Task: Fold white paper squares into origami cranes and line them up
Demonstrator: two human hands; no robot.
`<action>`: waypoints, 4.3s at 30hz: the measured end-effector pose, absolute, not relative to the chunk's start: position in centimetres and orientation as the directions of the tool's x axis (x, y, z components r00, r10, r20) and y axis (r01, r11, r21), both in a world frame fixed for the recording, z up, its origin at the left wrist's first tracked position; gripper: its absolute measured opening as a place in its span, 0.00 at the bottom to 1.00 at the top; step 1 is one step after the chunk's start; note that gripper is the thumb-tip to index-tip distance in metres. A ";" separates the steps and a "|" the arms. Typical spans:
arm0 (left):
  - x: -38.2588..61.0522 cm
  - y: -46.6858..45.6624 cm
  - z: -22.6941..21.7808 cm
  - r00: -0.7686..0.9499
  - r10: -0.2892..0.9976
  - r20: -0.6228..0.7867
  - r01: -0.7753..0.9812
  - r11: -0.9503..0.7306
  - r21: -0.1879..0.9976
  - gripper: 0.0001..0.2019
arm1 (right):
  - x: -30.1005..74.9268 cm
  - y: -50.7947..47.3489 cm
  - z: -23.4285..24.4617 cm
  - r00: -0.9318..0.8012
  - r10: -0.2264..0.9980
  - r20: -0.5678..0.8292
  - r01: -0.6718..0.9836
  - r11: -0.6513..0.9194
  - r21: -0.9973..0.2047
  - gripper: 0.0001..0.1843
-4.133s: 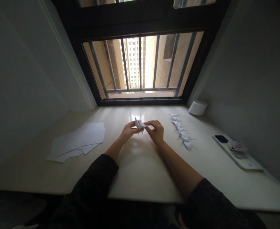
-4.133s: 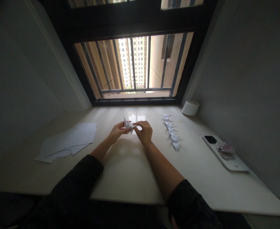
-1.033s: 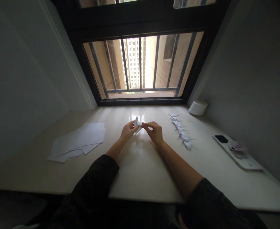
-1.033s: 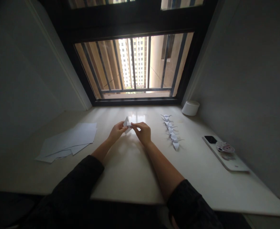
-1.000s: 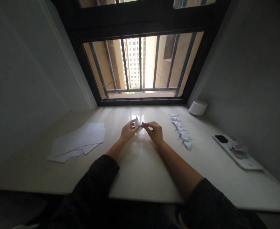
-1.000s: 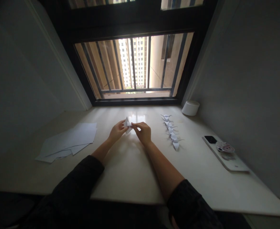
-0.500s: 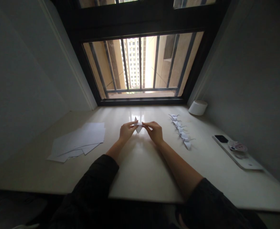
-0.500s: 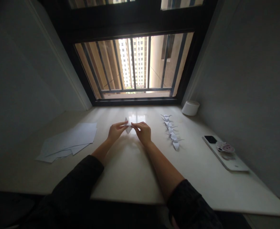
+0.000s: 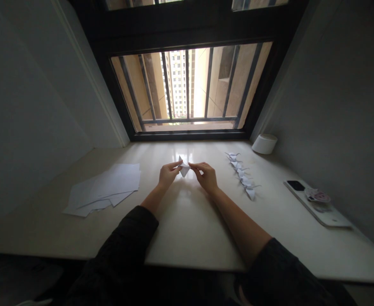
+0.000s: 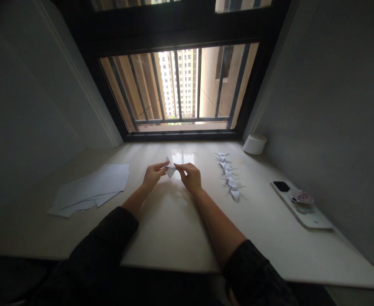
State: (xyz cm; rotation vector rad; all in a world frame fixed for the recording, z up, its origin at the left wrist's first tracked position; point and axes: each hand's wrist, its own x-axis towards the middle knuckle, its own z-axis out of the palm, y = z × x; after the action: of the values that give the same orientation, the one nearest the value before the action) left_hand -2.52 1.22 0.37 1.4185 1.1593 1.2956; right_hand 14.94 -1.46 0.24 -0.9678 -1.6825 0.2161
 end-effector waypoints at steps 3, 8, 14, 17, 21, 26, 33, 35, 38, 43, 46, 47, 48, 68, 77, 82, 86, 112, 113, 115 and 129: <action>-2.5 1.3 0.3 0.007 0.983 0.182 0.063 -0.182 0.981 0.22 | 14.9 -1.6 0.4 -0.011 0.700 0.714 0.501 0.621 -0.602 0.11; -2.3 1.2 0.4 0.002 0.984 0.176 0.058 -0.175 0.983 0.21 | 14.9 -2.0 0.9 -0.024 0.665 0.746 0.500 0.654 -0.567 0.14; -2.2 0.8 0.5 0.025 0.982 0.188 0.080 -0.190 0.979 0.20 | 14.9 -1.9 0.9 -0.109 0.618 0.778 0.566 0.682 -0.463 0.13; -2.1 0.7 0.6 0.008 0.985 0.172 0.089 -0.172 0.981 0.20 | 15.0 -1.6 0.5 -0.104 0.624 0.774 0.584 0.669 -0.461 0.10; -2.1 0.7 0.7 0.016 0.984 0.175 0.099 -0.176 0.979 0.20 | 15.1 -1.7 0.4 -0.098 0.646 0.757 0.567 0.661 -0.491 0.10; -2.1 0.7 0.7 0.038 0.980 0.193 0.094 -0.196 0.976 0.21 | 14.9 -1.9 0.6 -0.084 0.673 0.735 0.527 0.656 -0.540 0.10; -2.2 0.6 1.2 0.068 0.984 0.165 -0.097 -0.158 0.983 0.21 | 14.7 -2.0 0.9 -0.030 0.694 0.719 0.470 0.645 -0.603 0.15; -2.1 0.5 1.5 0.107 0.981 0.164 -0.131 -0.150 0.980 0.21 | 14.7 -1.7 0.8 0.015 0.725 0.688 0.422 0.619 -0.662 0.15; -1.9 0.3 1.8 0.151 0.974 0.169 -0.145 -0.147 0.978 0.23 | 14.7 -1.1 0.4 0.027 0.787 0.616 0.304 0.581 -0.755 0.16; -1.6 0.0 1.8 0.191 0.963 0.189 -0.144 -0.163 0.976 0.21 | 14.7 -0.6 0.0 0.007 0.868 0.496 0.133 0.491 -0.861 0.16; -1.6 0.0 1.8 0.188 0.962 0.200 -0.147 -0.174 0.974 0.20 | 14.6 -0.5 0.0 0.012 0.884 0.468 0.060 0.466 -0.883 0.17; -1.6 0.0 1.8 0.186 0.962 0.202 -0.148 -0.176 0.973 0.20 | 14.6 -0.5 0.0 0.019 0.888 0.459 0.040 0.458 -0.888 0.17; -1.6 0.0 1.8 0.184 0.962 0.204 -0.148 -0.178 0.973 0.20 | 14.6 -0.5 0.0 0.025 0.893 0.450 0.023 0.450 -0.893 0.17; -1.3 0.6 1.0 0.196 0.927 0.319 -0.032 -0.319 0.947 0.17 | 14.6 -0.3 -0.4 0.073 0.884 0.463 0.076 0.457 -0.886 0.18; -1.7 -0.6 1.8 0.250 0.860 0.445 0.288 -0.505 0.814 0.17 | 15.0 -0.1 -0.5 0.087 0.873 0.479 0.119 0.469 -0.875 0.15; -1.6 -1.7 2.8 0.237 0.775 0.585 0.447 -0.622 0.643 0.18 | 15.1 0.0 -0.7 0.104 0.880 0.463 0.148 0.447 -0.882 0.15; -1.4 -2.0 2.9 0.203 0.780 0.593 0.422 -0.616 0.665 0.10 | 15.0 0.0 -0.7 0.107 0.885 0.452 0.137 0.437 -0.889 0.15; -0.9 -0.5 1.4 0.210 0.974 0.083 -0.075 -0.069 0.995 0.24 | 14.6 0.3 -0.5 0.075 0.954 0.290 -0.191 0.299 -0.935 0.18; -0.8 -0.6 1.5 0.207 0.976 0.071 -0.099 -0.051 0.994 0.24 | 14.6 0.3 -0.5 0.069 0.952 0.297 -0.177 0.305 -0.936 0.17; -0.8 -0.8 1.8 0.204 0.977 0.061 -0.113 -0.039 0.993 0.24 | 14.7 0.4 -0.5 0.063 0.945 0.320 -0.148 0.326 -0.934 0.17; -1.0 -0.6 1.8 0.155 0.980 0.122 -0.061 -0.114 0.992 0.20 | 15.0 0.7 -1.3 -0.090 0.916 0.392 -0.058 0.388 -0.920 0.15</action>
State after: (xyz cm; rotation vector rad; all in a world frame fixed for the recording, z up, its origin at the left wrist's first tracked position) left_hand -0.98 -0.62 1.77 1.3271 0.9945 1.1994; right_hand 15.00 0.68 -1.35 -0.8320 -1.4154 0.9946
